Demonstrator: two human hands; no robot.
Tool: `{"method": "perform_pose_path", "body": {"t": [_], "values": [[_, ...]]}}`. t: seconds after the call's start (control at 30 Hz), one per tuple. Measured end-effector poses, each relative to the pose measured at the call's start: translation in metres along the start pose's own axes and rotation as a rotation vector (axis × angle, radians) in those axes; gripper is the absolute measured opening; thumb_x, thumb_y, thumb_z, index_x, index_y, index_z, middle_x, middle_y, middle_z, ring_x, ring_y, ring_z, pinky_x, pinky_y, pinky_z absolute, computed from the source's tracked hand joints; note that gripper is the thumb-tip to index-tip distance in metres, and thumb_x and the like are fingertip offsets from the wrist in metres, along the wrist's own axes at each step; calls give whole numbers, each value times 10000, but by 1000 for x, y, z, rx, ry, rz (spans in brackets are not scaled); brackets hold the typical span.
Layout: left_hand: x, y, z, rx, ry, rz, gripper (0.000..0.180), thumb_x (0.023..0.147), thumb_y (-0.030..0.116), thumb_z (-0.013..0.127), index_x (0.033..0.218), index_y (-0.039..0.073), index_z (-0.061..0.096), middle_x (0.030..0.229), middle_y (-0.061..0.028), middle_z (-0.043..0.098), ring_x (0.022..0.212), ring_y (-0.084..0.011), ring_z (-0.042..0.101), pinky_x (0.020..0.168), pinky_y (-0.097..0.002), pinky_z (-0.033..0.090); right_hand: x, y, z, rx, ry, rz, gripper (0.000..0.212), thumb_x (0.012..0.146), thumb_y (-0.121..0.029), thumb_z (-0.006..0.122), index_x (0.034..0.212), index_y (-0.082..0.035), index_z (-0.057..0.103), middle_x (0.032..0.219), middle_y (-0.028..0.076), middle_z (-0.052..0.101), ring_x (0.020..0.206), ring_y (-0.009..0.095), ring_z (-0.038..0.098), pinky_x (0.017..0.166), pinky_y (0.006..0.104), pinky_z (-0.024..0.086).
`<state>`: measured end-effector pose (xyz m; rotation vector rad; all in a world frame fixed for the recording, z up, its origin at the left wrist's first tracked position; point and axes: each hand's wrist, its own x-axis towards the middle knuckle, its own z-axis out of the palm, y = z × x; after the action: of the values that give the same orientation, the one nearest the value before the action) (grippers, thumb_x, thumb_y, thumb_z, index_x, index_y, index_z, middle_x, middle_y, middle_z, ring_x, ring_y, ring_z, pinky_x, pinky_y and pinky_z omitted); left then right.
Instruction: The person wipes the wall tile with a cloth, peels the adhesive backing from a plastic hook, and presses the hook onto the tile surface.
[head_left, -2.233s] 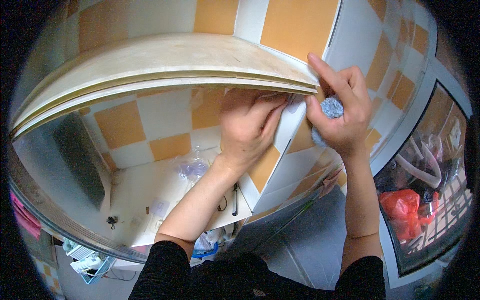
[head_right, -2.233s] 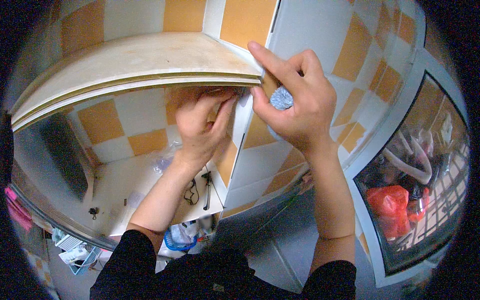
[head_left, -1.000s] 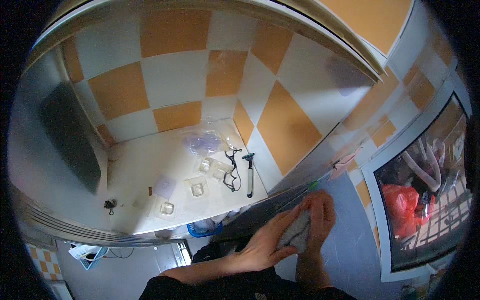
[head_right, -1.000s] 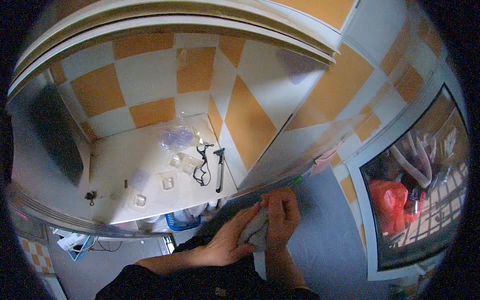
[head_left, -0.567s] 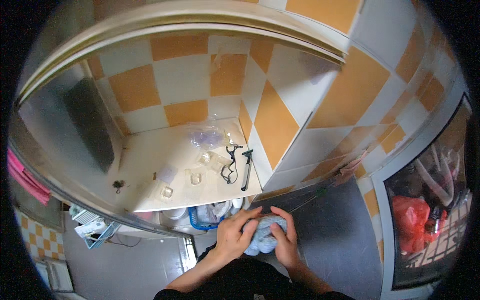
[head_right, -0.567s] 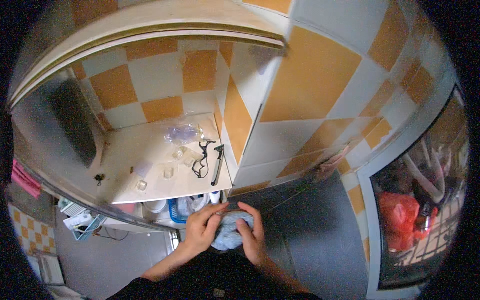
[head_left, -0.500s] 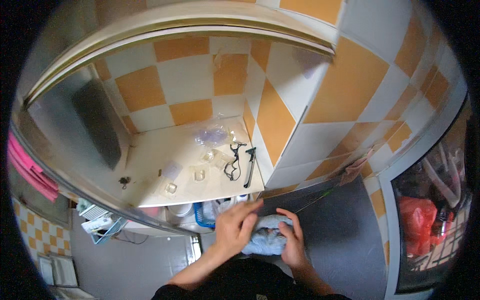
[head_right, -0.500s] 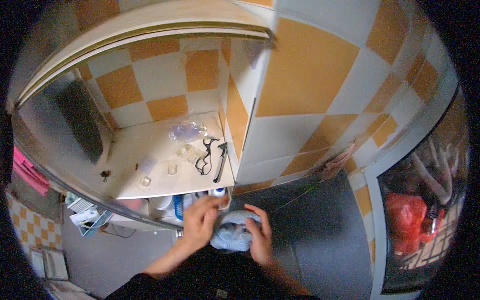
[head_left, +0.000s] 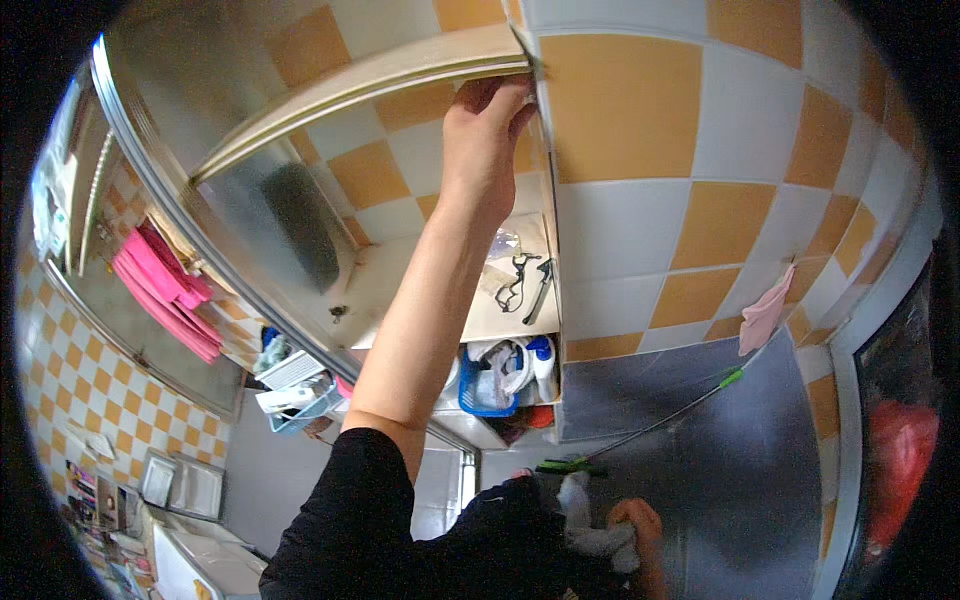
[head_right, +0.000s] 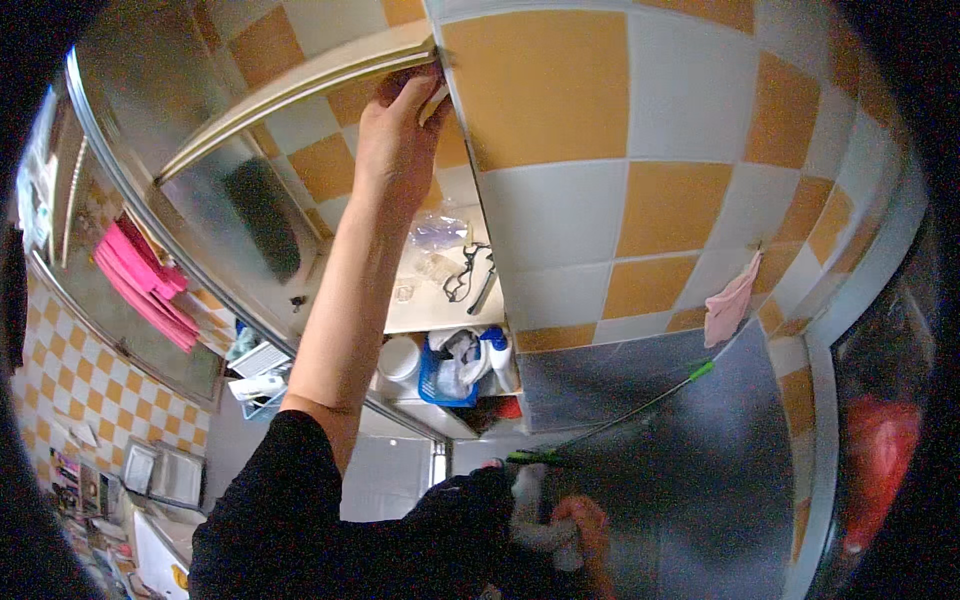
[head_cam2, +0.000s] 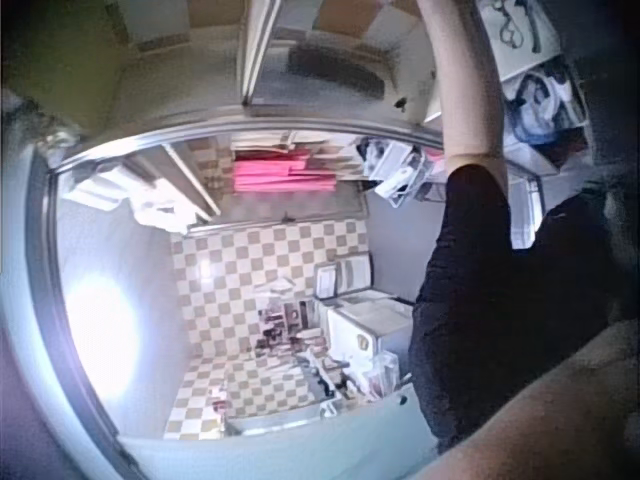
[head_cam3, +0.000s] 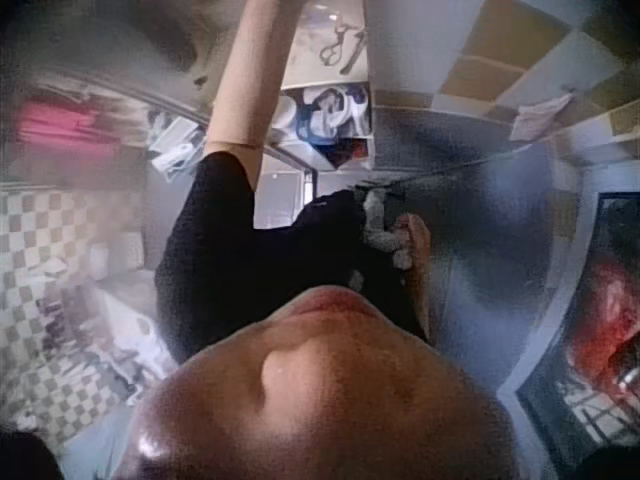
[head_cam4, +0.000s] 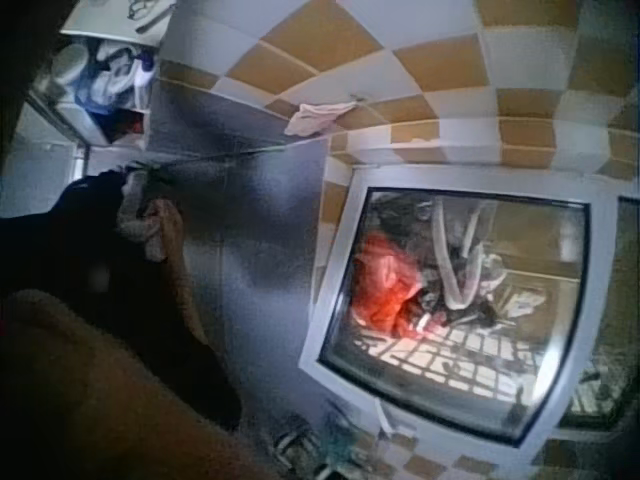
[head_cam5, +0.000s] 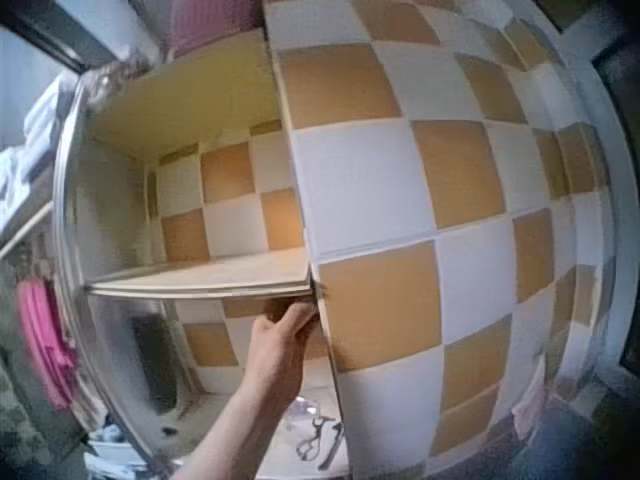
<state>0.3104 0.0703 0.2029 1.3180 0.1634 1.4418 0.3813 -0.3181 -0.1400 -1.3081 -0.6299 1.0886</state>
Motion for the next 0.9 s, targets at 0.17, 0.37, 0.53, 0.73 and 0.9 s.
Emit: {"method": "perform_pose_path", "body": {"t": [0.17, 0.37, 0.53, 0.73, 0.9], "values": [[8, -9, -1, -7, 83, 29, 231, 951, 117, 594, 1148, -1, 612, 1092, -96, 672, 1024, -220, 635, 894, -372, 507, -19, 47, -25, 22, 67, -229, 370, 1031, -314, 514, 848, -13, 627, 819, 125, 653, 732, 231, 589, 746, 416, 487], [11, -1, -18, -15, -19, -97, 249, 963, 82, 537, 1190, -9, 582, 1122, -124, 646, 1005, -228, 639, 887, -377, 550, -30, 54, -44, 58, 207, -131, 351, 1018, -322, 512, 837, -35, 601, 796, 102, 618, 750, 219, 582, 763, 376, 468], [-10, -27, -45, -327, 125, -310, 275, 971, 98, 558, 1230, 10, 539, 1136, -127, 601, 1010, -229, 623, 945, -359, 562, -39, 43, -56, 169, 231, -54, 363, 1014, -301, 507, 829, -20, 643, 829, 101, 644, 828, 222, 605, 835, 377, 459], [-18, -16, -20, -199, -74, -182, 407, 1003, 290, 611, 1324, 48, 547, 1252, -75, 615, 1126, -220, 590, 1036, -385, 431, -37, 48, -70, 143, 158, 5, 360, 1013, -289, 495, 841, -12, 649, 833, 112, 643, 817, 225, 599, 824, 374, 459], [-2, -20, -15, 251, -9, -7, 329, 1006, 248, 622, 1231, 9, 647, 1181, -90, 680, 1005, -149, 642, 887, -330, 531, -28, 35, -58, 13, 172, 8, 342, 998, -308, 538, 825, -20, 599, 789, 102, 597, 694, 187, 534, 677, 348, 430]]}}
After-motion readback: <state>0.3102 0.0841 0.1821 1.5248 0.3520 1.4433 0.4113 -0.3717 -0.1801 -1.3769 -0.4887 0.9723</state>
